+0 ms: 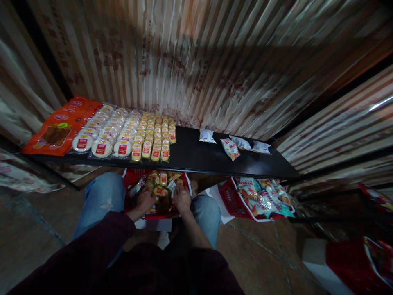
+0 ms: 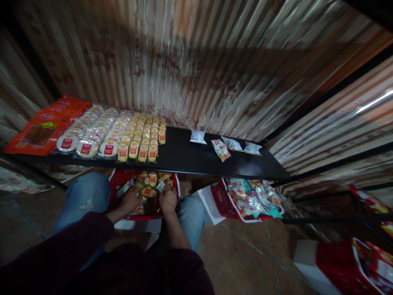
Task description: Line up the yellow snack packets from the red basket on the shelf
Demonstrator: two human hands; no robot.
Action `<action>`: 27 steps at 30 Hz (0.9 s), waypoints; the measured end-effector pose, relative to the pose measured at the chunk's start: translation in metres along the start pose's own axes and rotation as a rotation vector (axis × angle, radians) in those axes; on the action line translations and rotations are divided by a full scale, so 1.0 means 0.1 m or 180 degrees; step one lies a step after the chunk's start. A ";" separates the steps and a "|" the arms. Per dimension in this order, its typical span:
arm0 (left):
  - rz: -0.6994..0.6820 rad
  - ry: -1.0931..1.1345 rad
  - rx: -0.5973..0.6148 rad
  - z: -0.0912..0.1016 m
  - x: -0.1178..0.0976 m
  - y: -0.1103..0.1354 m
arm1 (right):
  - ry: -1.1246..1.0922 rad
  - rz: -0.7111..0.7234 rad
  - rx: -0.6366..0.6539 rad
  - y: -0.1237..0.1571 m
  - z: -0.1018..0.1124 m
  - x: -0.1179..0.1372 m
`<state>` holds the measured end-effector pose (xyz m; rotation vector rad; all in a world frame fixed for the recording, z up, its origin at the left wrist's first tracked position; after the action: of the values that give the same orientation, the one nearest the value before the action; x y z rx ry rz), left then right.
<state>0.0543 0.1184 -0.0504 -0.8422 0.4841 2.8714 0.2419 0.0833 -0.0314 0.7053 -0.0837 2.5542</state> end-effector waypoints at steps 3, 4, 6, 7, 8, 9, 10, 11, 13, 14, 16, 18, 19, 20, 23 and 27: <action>0.0116 -0.0012 0.0148 -0.11 0.09 -0.10 | 0.0195 -0.0363 0.0111 -0.04 -0.03 -0.19; 0.0119 -0.0020 0.0158 -0.14 0.09 -0.11 | 0.0240 -0.0438 0.0158 -0.05 -0.05 -0.22; 0.0055 -0.0027 0.0149 -0.17 0.06 -0.12 | 0.0290 -0.0512 0.0258 -0.07 -0.13 -0.25; 0.0011 -0.0036 0.0145 -0.19 0.04 -0.11 | 0.0296 -0.0525 0.0305 -0.08 -0.17 -0.26; -0.0032 -0.0036 0.0137 -0.20 0.02 -0.11 | 0.0292 -0.0530 0.0347 -0.10 -0.21 -0.25; -0.0073 -0.0009 0.0138 -0.21 0.00 -0.10 | 0.0279 -0.0526 0.0386 -0.11 -0.25 -0.24; -0.0078 0.0055 0.0144 -0.23 -0.01 -0.10 | 0.0256 -0.0514 0.0420 -0.12 -0.28 -0.23; -0.0040 0.0177 0.0146 -0.24 0.00 -0.10 | 0.0227 -0.0490 0.0450 -0.13 -0.30 -0.22; 0.0176 0.0721 0.0082 -0.25 0.07 -0.13 | 0.0107 -0.0326 0.0539 -0.12 -0.35 -0.15; 0.0313 0.1047 0.0024 -0.25 0.12 -0.15 | 0.0013 -0.0172 0.0604 -0.11 -0.37 -0.09; 0.0546 0.1615 -0.0121 -0.25 0.21 -0.18 | -0.0198 0.0211 0.0743 -0.05 -0.41 0.05; 0.0700 0.1986 -0.0229 -0.27 0.30 -0.20 | -0.0369 0.0538 0.0818 0.01 -0.42 0.17; 0.0766 0.2112 -0.0260 -0.28 0.33 -0.21 | -0.0430 0.0630 0.0811 0.03 -0.41 0.20; 0.0841 0.2261 -0.0294 -0.29 0.37 -0.21 | -0.0490 0.0673 0.0780 0.04 -0.41 0.21; 0.1035 0.2675 -0.0383 -0.32 0.44 -0.22 | -0.0765 0.0581 0.0587 0.00 -0.37 0.16; 0.1192 0.3353 -0.0385 -0.32 0.42 -0.21 | -0.1473 0.0391 0.0204 -0.06 -0.32 0.09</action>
<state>0.0392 0.1277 -0.1047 -2.4998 0.5771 2.4951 0.2233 0.0985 -0.0546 1.3418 -0.2035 2.4638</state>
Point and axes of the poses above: each hand's wrist, its own y-axis away from the middle knuckle, its own z-axis out of the back of the hand, x = y × z, the point moved 10 cm from there along -y, towards the middle knuckle, and after that the axes turned 3 degrees about -x, right-handed, at the moved point
